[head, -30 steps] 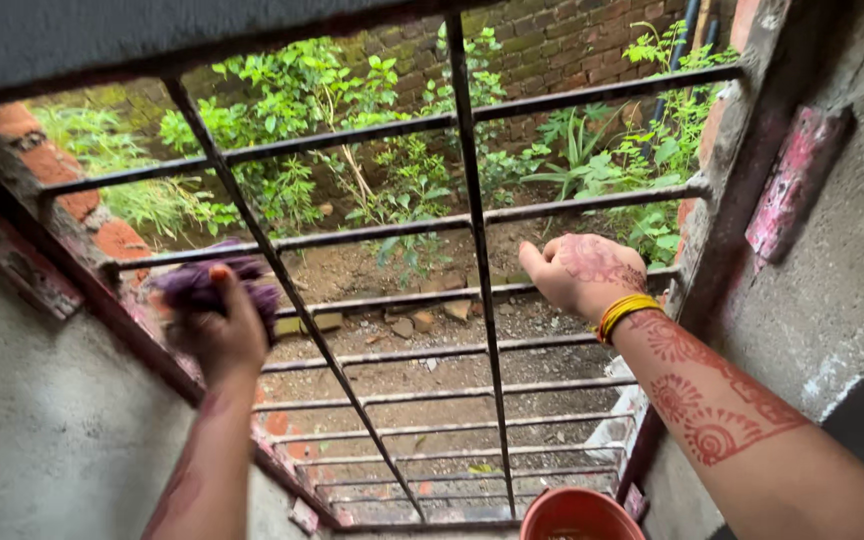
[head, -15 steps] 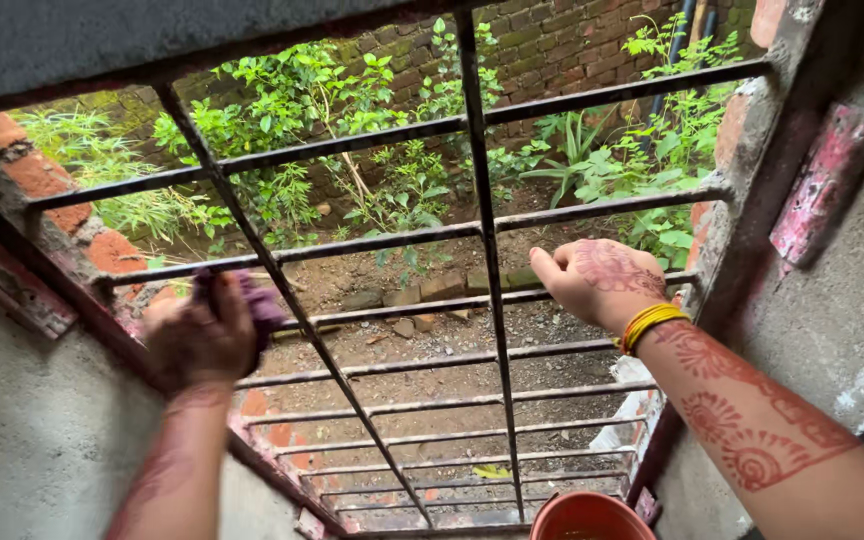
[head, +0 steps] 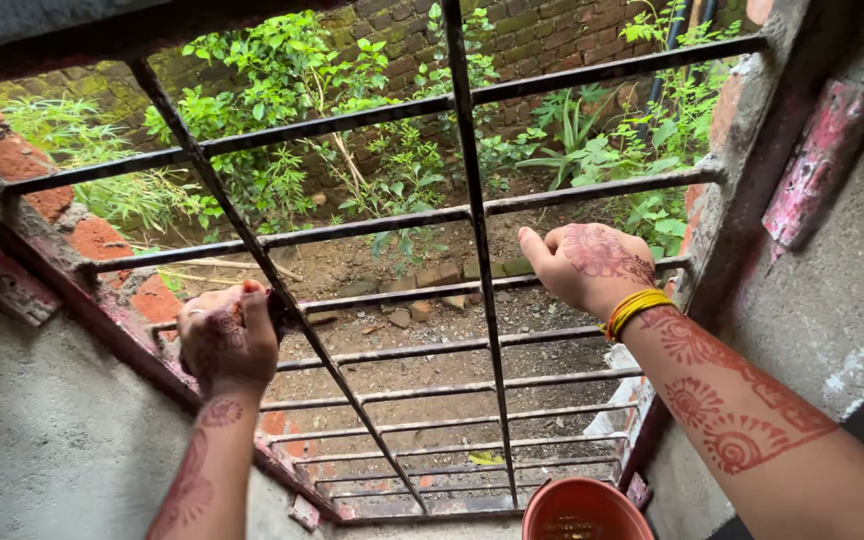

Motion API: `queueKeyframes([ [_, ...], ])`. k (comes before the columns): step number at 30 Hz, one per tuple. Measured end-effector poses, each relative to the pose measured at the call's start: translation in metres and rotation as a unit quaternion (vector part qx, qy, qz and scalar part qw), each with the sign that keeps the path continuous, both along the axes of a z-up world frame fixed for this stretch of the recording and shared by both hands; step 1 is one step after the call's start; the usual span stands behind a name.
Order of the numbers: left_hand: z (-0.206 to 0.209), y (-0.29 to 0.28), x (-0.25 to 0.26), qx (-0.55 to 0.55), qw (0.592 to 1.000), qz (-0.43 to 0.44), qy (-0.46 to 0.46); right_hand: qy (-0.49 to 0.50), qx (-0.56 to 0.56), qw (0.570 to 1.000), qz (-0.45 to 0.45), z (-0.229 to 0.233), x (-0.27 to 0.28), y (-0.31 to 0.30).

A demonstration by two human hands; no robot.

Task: The person wipes the metal window grille with a purple cloth, moving methodically across the horizontal and vertical bars. The person repeatedly wipes the same sections of the grille while standing at the window.

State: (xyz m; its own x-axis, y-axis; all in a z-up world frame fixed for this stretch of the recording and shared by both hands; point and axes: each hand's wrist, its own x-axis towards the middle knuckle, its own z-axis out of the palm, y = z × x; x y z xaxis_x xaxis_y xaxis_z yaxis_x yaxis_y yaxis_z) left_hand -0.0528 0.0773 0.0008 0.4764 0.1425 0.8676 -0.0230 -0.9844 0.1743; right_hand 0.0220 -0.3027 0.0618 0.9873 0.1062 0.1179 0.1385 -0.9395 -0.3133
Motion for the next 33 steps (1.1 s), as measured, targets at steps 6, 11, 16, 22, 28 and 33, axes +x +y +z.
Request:
queueKeyframes([
  [6, 0.002, 0.078, 0.008, 0.192, 0.975, 0.105, 0.044, -0.004, 0.009, 1.000, 0.010, 0.000, 0.005, -0.004],
  [11, -0.016, 0.094, 0.019, 0.056, 0.998, 0.015, -0.014, -0.021, 0.008, 1.000, -0.003, -0.002, 0.013, 0.003],
  [16, -0.021, 0.047, 0.026, 0.064, 0.986, 0.113, -0.101, -0.026, -0.004, 1.000, 0.001, -0.005, 0.011, 0.010],
  [22, -0.016, 0.002, 0.020, 0.095, 0.993, -0.007, -0.069, -0.002, -0.022, 1.000, 0.011, -0.007, 0.009, 0.011],
  [28, 0.004, 0.048, 0.013, 0.067, 0.995, 0.009, 0.073, 0.022, -0.027, 0.999, 0.004, -0.011, 0.008, 0.009],
  [33, 0.002, 0.077, 0.017, 0.037, 0.979, 0.139, 0.145, 0.017, -0.028, 0.999, 0.012, -0.013, 0.004, 0.003],
])
